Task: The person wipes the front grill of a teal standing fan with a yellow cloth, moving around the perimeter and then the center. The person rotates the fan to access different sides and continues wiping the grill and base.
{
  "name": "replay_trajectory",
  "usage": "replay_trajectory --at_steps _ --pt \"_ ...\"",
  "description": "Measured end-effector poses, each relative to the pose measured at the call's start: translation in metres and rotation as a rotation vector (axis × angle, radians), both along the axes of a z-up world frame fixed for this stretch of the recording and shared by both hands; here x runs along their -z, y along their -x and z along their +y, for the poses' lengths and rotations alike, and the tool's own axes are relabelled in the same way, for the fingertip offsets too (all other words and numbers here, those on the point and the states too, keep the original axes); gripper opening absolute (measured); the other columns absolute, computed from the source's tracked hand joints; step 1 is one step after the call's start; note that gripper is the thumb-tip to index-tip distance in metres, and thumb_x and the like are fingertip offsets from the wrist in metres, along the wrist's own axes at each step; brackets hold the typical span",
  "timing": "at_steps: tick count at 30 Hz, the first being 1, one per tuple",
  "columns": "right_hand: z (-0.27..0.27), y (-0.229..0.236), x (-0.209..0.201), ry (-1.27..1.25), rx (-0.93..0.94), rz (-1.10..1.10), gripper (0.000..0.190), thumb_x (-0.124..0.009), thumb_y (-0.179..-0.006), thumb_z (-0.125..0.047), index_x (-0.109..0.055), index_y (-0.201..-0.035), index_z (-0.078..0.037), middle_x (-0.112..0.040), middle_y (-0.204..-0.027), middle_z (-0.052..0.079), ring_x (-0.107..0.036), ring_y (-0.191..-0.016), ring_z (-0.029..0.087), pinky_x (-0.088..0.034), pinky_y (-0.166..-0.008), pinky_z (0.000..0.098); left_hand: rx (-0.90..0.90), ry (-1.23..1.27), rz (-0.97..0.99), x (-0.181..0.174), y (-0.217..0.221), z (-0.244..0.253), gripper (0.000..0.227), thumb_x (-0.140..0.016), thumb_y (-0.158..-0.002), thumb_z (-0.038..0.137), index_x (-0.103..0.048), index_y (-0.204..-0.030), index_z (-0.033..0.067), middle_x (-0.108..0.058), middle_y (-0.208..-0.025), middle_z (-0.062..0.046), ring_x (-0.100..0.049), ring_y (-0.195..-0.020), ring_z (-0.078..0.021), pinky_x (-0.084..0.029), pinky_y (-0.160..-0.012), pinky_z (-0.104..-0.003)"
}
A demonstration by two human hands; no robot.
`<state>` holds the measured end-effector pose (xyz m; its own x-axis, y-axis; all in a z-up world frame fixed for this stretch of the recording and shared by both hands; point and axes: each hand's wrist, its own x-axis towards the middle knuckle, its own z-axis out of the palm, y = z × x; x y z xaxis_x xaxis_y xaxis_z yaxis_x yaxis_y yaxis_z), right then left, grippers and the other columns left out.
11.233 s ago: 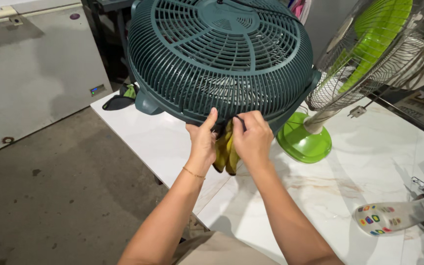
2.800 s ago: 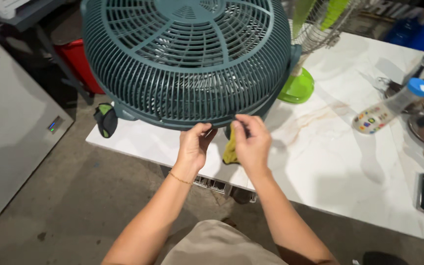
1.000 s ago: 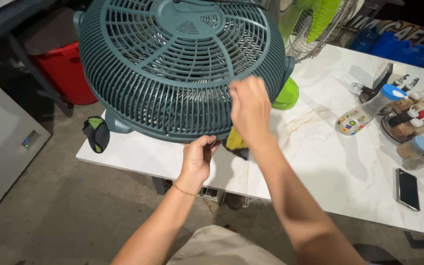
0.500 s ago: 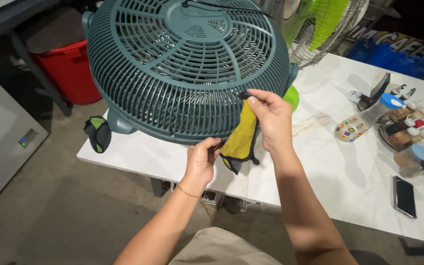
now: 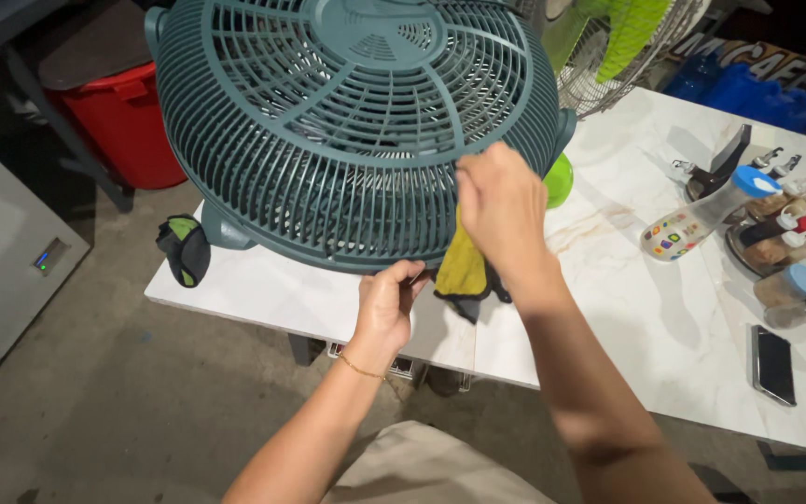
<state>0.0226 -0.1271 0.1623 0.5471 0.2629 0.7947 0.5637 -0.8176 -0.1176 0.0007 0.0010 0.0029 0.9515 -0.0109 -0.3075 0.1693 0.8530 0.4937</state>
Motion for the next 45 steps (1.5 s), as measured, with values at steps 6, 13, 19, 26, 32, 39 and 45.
replay_trajectory --at_steps 6,13,19,26,32,39,45 --pt "0.002 0.038 0.013 0.070 0.009 -0.105 0.021 -0.069 -0.084 0.004 -0.070 -0.104 -0.003 -0.060 -0.089 0.010 -0.062 -0.087 0.031 -0.050 -0.070 0.0416 -0.001 -0.017 -0.016 -0.013 0.002 0.003 0.014 -0.067 -0.076 -0.008 -0.070 -0.088 -0.0002 -0.072 -0.089 -0.008 -0.069 -0.084 -0.0217 -0.056 -0.079 -0.038" --pt "-0.001 0.002 0.022 -0.042 -0.026 -0.135 0.017 -0.070 -0.087 0.005 -0.070 -0.103 -0.003 -0.058 -0.088 0.014 -0.061 -0.087 0.033 -0.049 -0.073 0.0425 -0.007 -0.017 -0.017 -0.003 0.000 0.000 0.010 -0.069 -0.077 -0.006 -0.069 -0.086 -0.0011 -0.071 -0.088 -0.009 -0.069 -0.085 -0.0229 -0.059 -0.085 -0.041" --pt "-0.014 0.050 0.065 -0.161 -0.032 -0.062 0.011 -0.069 -0.088 0.005 -0.070 -0.098 -0.001 -0.064 -0.092 0.015 -0.065 -0.089 0.034 -0.052 -0.076 0.0411 -0.028 -0.005 -0.008 0.005 -0.003 -0.006 0.007 -0.069 -0.078 -0.006 -0.069 -0.085 -0.0054 -0.072 -0.088 -0.012 -0.069 -0.084 -0.0251 -0.058 -0.086 -0.042" --pt "-0.011 0.043 0.050 -0.260 -0.147 -0.096 0.011 -0.071 -0.088 0.006 -0.069 -0.098 0.000 -0.065 -0.092 0.014 -0.065 -0.088 0.033 -0.053 -0.077 0.0406 -0.062 -0.020 -0.011 -0.002 0.002 -0.007 0.009 -0.068 -0.078 -0.005 -0.068 -0.087 -0.0029 -0.070 -0.087 -0.011 -0.068 -0.082 -0.0247 -0.058 -0.083 -0.042" --pt "0.010 -0.001 0.008 -0.158 -0.140 -0.183 0.008 -0.069 -0.090 0.004 -0.066 -0.095 -0.002 -0.062 -0.092 0.014 -0.062 -0.089 0.035 -0.051 -0.075 0.0435 -0.112 -0.021 -0.018 0.000 0.002 -0.012 0.011 -0.067 -0.076 -0.006 -0.069 -0.083 0.0012 -0.068 -0.083 -0.009 -0.066 -0.078 -0.0243 -0.056 -0.078 -0.040" --pt "-0.008 0.033 0.022 -0.042 -0.124 -0.092 0.007 -0.068 -0.087 0.000 -0.064 -0.093 -0.002 -0.055 -0.083 0.015 -0.060 -0.082 0.036 -0.049 -0.068 0.0465 -0.108 -0.048 -0.001 0.001 -0.001 -0.013 0.002 -0.068 -0.078 -0.002 -0.066 -0.079 -0.0018 -0.068 -0.079 -0.010 -0.067 -0.074 -0.0252 -0.056 -0.072 -0.038" --pt "-0.007 -0.005 0.005 0.036 -0.066 -0.027 0.011 -0.073 -0.084 -0.005 -0.063 -0.083 -0.006 -0.059 -0.083 0.012 -0.063 -0.080 0.035 -0.050 -0.067 0.0476 -0.106 -0.099 0.007 -0.007 0.007 -0.015 0.005 -0.066 -0.079 0.000 -0.068 -0.082 -0.0030 -0.070 -0.081 -0.013 -0.067 -0.074 -0.0253 -0.055 -0.069 -0.038"
